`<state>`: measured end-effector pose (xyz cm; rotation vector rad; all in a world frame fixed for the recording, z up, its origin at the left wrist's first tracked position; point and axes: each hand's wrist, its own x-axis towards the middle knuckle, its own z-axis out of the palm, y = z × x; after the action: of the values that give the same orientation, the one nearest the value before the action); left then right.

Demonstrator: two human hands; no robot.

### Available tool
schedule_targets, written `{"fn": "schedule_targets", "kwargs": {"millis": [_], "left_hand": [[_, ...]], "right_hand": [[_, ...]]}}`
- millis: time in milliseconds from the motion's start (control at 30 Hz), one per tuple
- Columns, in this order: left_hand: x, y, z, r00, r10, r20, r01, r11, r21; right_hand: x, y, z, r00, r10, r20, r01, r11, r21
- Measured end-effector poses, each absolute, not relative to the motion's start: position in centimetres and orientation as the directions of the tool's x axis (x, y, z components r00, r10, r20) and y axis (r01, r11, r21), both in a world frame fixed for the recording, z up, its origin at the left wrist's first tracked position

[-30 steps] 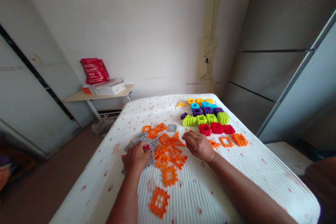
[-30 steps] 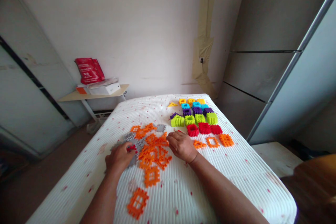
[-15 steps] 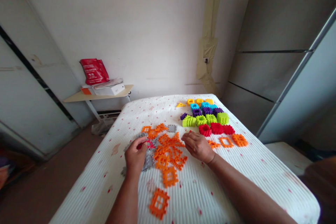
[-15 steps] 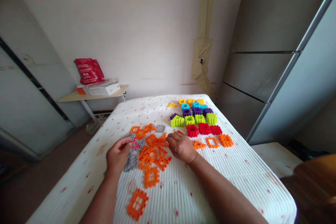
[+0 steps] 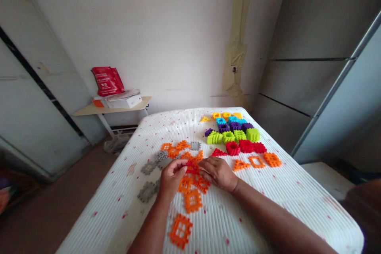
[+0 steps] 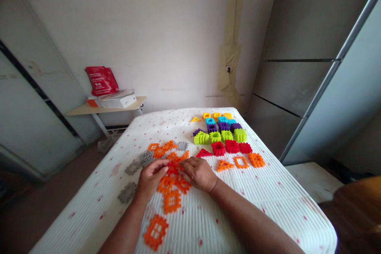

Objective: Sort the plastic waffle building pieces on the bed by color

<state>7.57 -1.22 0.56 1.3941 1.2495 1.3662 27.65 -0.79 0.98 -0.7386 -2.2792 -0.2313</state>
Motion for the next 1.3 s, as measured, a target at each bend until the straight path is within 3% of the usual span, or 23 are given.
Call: {"fn": "schedule_targets", "kwargs": {"millis": [167,367,667,933,1133,1300], "left_hand": [[8.3,-1.5,0.8,-0.059,0.982,0.181,0.048,-0.179,0.983],[8.5,-1.5,0.4,-0.009,0.981,0.194,0.059,-0.194,0.979],[8.5,-1.4,0.2,-0.002,0.91,0.416,0.319,-0.393,0.862],[8.5,-1.3,0.4,0.067,0.856,0.512,0.489,-0.476,0.731],[8.3,-1.4,0.2,0.098,0.887,0.452,0.357,-0.455,0.816],[8.1,-1.6,0.4,0.158,0.909,0.387,0.221,-0.414,0.883]], "right_hand": [[27.4,-0.9,0.7,-0.581,0.461,0.671,0.551,0.829,-0.093],[27.0,-1.3,0.3,-0.541,0.568,0.62,0.526,0.804,-0.278],[26.2,-1.7,-0.2,-0.355,0.706,0.613,0.432,0.705,-0.562],[26.1,-1.9,0.2,-0.382,0.624,0.681,0.416,0.775,-0.476],[26.3,-2.2,0.9,-0.461,0.511,0.726,0.381,0.852,-0.358],[26.3,-2.5,1.3,-0.496,0.487,0.719,0.36,0.869,-0.34]]}}
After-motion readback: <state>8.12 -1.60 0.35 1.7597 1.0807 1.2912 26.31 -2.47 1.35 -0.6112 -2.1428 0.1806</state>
